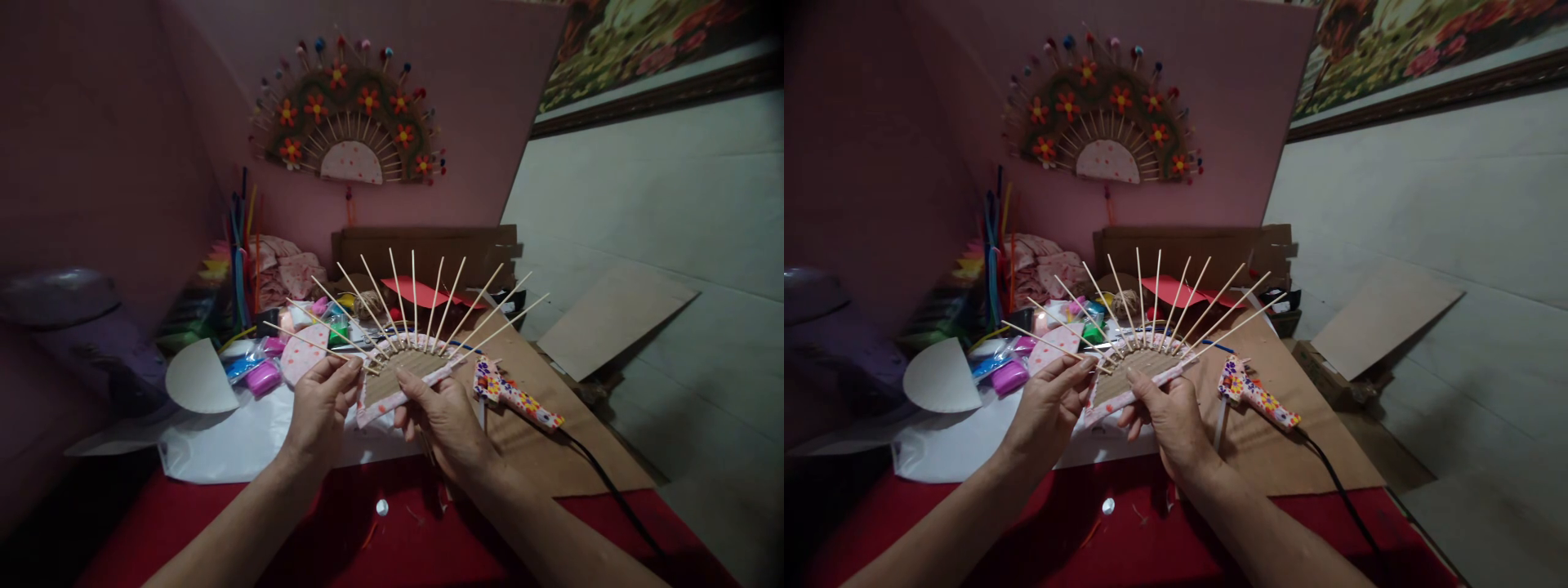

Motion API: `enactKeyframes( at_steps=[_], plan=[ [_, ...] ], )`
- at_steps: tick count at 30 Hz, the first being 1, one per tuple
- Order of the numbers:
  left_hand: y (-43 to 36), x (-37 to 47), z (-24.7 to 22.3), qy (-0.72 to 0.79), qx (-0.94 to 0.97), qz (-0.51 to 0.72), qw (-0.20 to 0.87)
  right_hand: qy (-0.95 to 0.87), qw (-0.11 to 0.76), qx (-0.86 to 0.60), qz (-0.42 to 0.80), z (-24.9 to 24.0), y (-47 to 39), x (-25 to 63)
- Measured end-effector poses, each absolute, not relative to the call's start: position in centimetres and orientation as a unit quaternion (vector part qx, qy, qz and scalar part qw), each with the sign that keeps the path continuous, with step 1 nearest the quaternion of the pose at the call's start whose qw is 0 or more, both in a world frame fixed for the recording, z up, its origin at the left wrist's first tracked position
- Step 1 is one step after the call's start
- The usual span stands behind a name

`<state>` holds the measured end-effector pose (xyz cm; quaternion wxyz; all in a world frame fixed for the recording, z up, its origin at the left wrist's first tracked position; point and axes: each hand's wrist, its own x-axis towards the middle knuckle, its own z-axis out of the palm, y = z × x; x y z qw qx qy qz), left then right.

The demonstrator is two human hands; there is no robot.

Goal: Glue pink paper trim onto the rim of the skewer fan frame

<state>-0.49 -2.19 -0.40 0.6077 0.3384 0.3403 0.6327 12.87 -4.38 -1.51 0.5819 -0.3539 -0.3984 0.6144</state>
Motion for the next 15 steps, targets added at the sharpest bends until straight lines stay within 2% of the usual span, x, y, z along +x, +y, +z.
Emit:
enactKeyframes(
  at_steps=[15],
  plan=[
    [-2.25, -0.55, -0.42, 0.334, 0.343, 0.629, 0.612, -0.394, 0.584, -0.355, 0.615, -1.39, -4.44, 12.81]
  ],
)
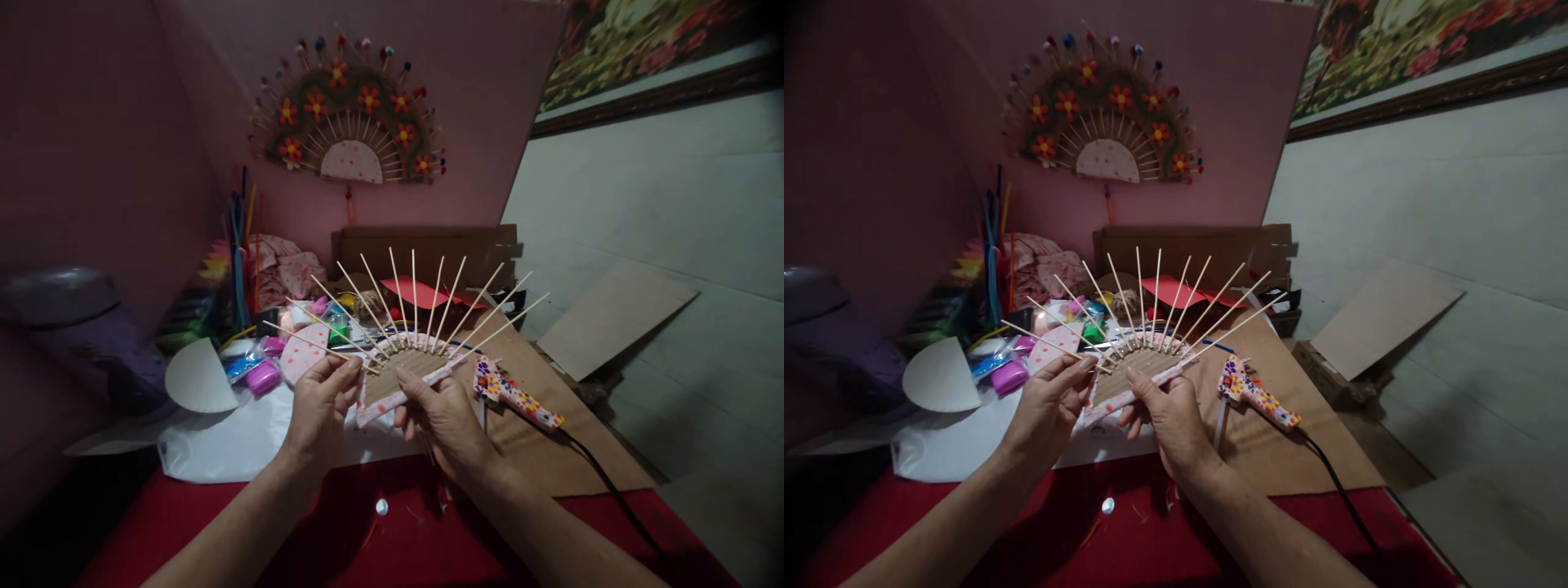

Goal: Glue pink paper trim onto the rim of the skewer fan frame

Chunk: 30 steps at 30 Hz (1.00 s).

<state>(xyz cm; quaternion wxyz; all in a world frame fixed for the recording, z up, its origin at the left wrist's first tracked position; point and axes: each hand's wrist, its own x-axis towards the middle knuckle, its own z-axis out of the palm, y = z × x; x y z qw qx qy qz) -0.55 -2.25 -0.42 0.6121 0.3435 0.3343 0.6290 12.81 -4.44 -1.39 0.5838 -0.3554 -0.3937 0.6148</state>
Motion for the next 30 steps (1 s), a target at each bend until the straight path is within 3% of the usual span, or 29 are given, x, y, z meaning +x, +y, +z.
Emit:
enactKeyframes(
  at_steps=[30],
  plan=[
    [-2.24, -0.48, -0.34, 0.335, 0.344, 0.628, 0.613, -0.405, 0.583, -0.351, 0.611, -1.47, -4.41, 12.91]
  ],
)
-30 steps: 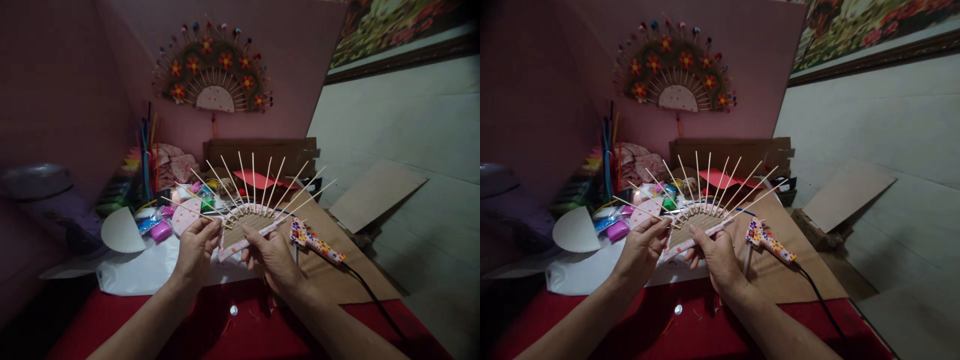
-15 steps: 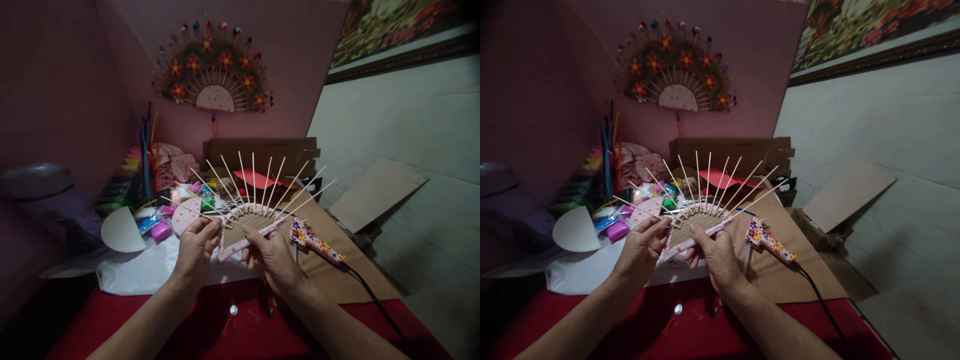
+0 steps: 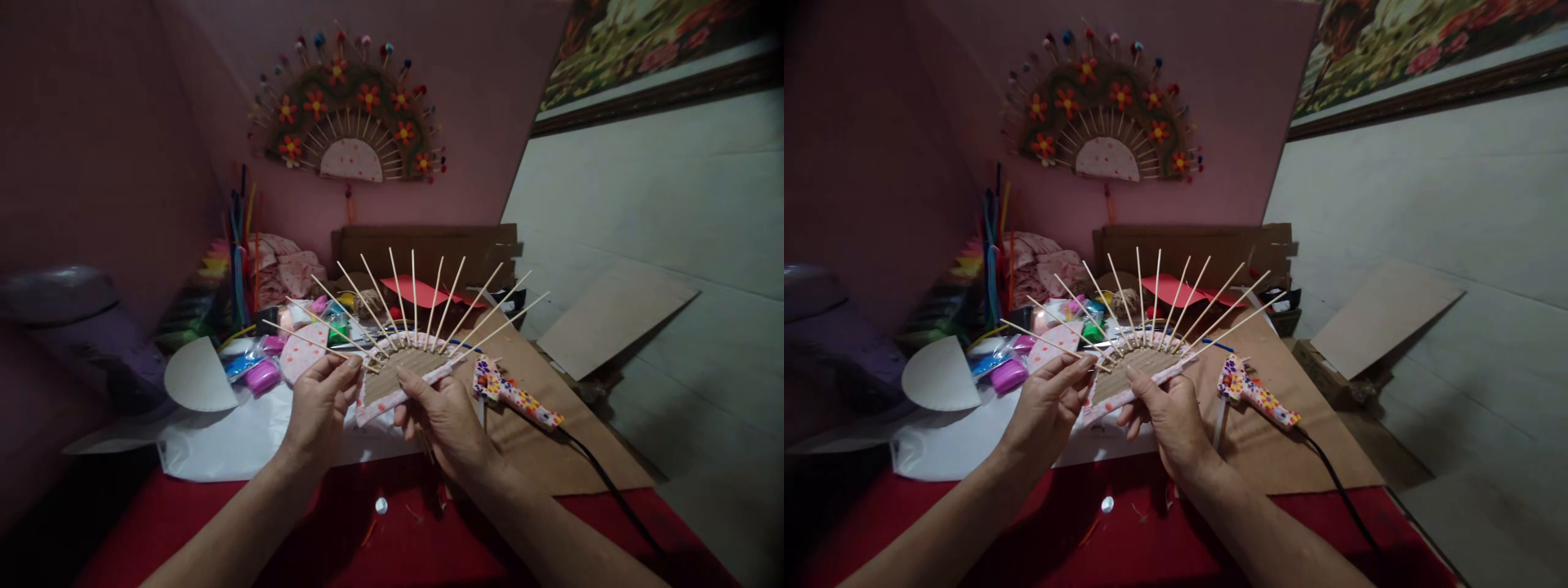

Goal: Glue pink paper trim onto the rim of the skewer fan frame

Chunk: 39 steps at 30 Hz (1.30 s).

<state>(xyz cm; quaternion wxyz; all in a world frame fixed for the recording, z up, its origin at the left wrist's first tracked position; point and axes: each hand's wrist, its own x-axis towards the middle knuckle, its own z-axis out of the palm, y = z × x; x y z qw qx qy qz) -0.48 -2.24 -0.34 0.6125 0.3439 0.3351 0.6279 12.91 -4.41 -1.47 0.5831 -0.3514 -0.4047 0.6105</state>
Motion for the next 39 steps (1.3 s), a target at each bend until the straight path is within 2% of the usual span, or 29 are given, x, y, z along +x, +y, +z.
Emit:
enactKeyframes(
  at_steps=[39],
  plan=[
    [-2.34, -0.43, -0.40, 0.332, 0.337, 0.630, 0.615, -0.406, 0.583, -0.347, 0.612, -1.76, -4.28, 12.95]
  ],
)
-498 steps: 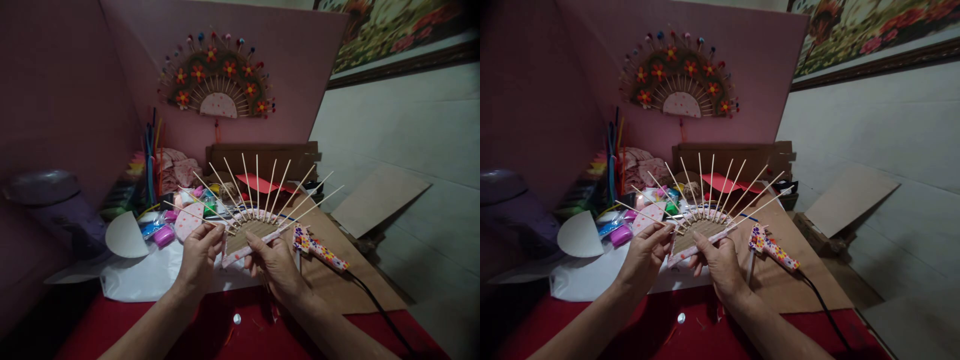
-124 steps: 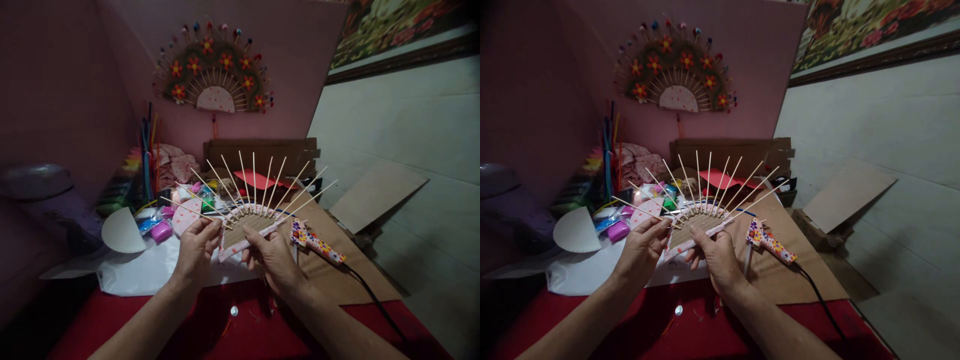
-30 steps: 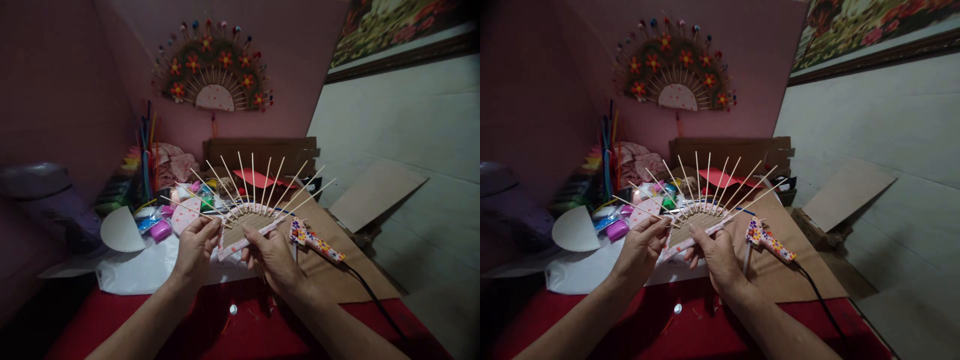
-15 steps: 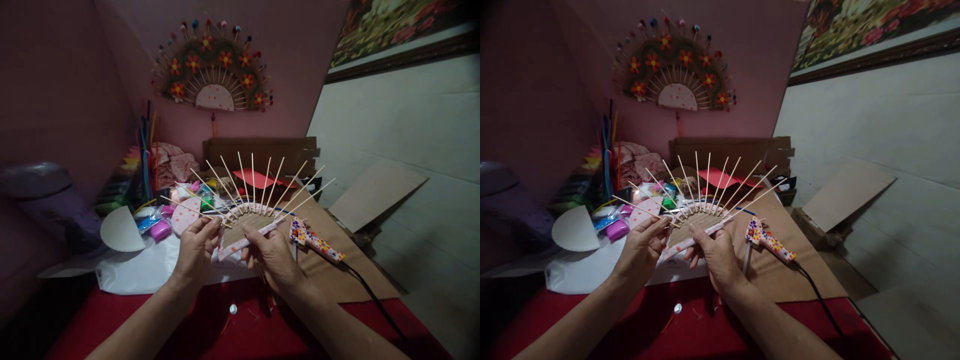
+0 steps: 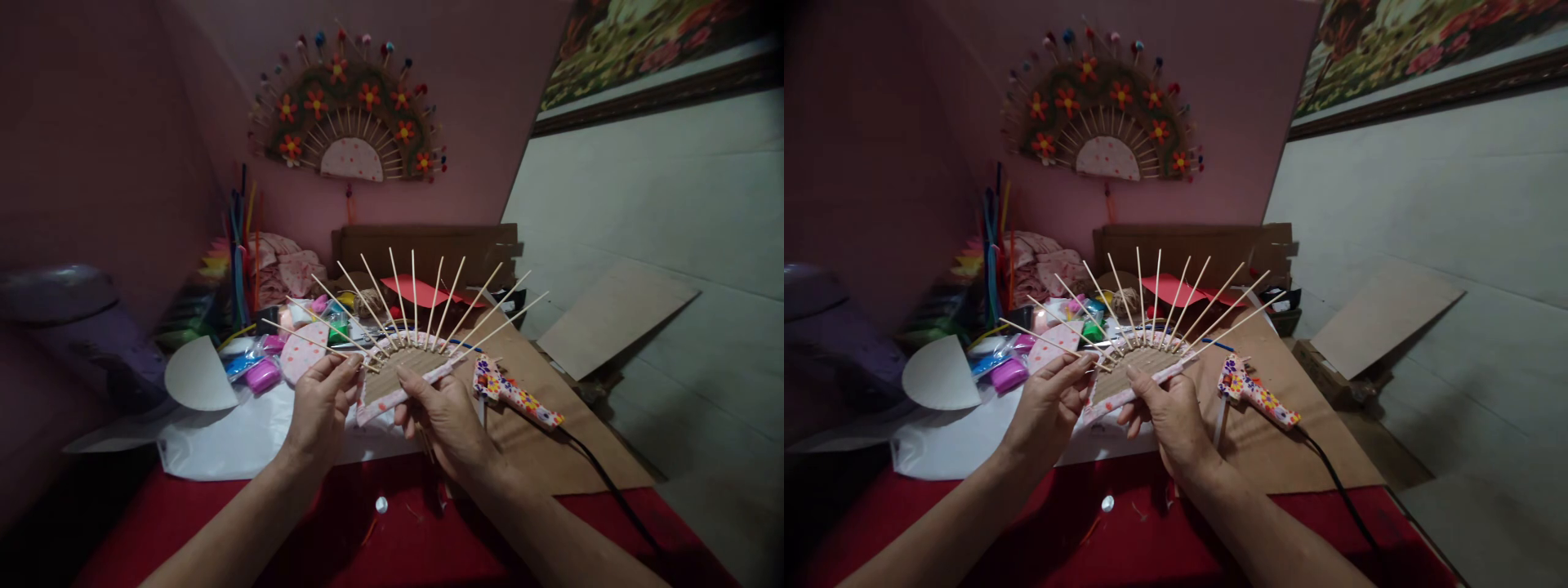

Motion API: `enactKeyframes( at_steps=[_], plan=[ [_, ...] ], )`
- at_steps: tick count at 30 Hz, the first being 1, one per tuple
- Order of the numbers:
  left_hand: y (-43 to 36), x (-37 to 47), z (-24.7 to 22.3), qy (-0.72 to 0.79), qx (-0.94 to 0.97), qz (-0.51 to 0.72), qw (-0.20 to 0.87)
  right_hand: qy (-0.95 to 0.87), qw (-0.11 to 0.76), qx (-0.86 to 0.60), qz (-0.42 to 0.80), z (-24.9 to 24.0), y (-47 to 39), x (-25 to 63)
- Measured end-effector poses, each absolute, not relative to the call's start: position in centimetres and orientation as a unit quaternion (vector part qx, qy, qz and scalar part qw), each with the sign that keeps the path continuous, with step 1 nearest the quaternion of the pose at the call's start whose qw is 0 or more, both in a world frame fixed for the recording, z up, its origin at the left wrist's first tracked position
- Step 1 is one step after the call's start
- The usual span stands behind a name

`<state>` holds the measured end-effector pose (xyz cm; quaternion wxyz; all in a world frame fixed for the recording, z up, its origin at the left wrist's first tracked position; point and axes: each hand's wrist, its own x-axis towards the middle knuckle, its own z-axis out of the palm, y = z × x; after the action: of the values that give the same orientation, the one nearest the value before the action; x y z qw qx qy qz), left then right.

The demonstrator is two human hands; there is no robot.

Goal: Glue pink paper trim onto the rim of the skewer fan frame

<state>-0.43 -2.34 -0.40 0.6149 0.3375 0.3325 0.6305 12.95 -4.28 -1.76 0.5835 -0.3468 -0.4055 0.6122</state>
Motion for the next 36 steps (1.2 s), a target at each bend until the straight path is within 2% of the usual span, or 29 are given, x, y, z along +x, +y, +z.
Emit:
enactKeyframes(
  at_steps=[36],
  plan=[
    [-2.47, -0.26, -0.18, 0.335, 0.333, 0.633, 0.614, -0.397, 0.583, -0.355, 0.614, -1.40, -4.45, 12.91]
  ],
)
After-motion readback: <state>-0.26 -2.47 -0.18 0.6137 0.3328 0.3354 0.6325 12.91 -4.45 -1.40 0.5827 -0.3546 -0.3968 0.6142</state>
